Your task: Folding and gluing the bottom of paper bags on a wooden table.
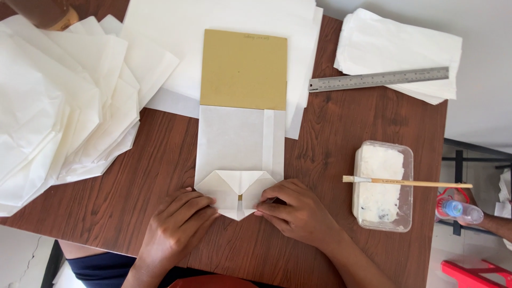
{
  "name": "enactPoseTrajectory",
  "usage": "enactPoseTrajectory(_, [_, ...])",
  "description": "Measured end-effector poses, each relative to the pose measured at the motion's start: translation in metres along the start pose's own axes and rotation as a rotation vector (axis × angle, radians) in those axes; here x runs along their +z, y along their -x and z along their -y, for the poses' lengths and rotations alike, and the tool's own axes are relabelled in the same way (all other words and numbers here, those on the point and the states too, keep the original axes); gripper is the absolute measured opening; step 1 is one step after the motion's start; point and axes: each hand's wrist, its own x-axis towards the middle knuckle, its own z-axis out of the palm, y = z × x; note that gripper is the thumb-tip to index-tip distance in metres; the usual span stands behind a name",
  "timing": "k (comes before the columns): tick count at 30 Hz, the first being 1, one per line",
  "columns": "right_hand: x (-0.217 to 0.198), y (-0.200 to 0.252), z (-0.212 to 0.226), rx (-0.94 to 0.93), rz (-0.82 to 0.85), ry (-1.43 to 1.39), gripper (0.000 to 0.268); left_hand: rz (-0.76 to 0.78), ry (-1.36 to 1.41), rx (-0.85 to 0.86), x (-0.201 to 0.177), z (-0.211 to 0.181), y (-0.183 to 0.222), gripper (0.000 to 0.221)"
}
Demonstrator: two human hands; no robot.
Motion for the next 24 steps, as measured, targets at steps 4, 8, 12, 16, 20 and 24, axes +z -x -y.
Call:
enactPoseTrajectory(4, [0.006,0.002,0.001,0.123,0.023,-0.072,0.006,0.006,0.019,-0.063,-0.001,-0.005,-0.003,0.016])
enactPoseTrajectory(8, [0.014,0.009,0.000,0.182,0.022,-0.063,0.010,-0.002,-0.026,-0.119,0.005,-0.008,-0.004,0.016])
enactPoseTrajectory(12, [0.015,0.008,0.002,0.214,-0.011,-0.067,0.012,-0.018,-0.014,-0.148,0.011,-0.005,-0.005,0.013])
enactPoseTrajectory(16, [0.016,0.006,0.003,0.276,0.010,-0.029,0.012,-0.008,0.025,-0.225,0.014,-0.006,-0.006,0.012])
enactPoseTrajectory(20, [0.020,0.005,0.000,0.279,0.021,-0.025,0.010,-0.028,-0.007,-0.225,0.012,-0.008,-0.016,0.018])
enactPoseTrajectory(24, [0.021,0.002,0.002,0.301,0.044,-0.011,0.010,-0.015,0.009,-0.189,0.013,-0.004,-0.025,0.019])
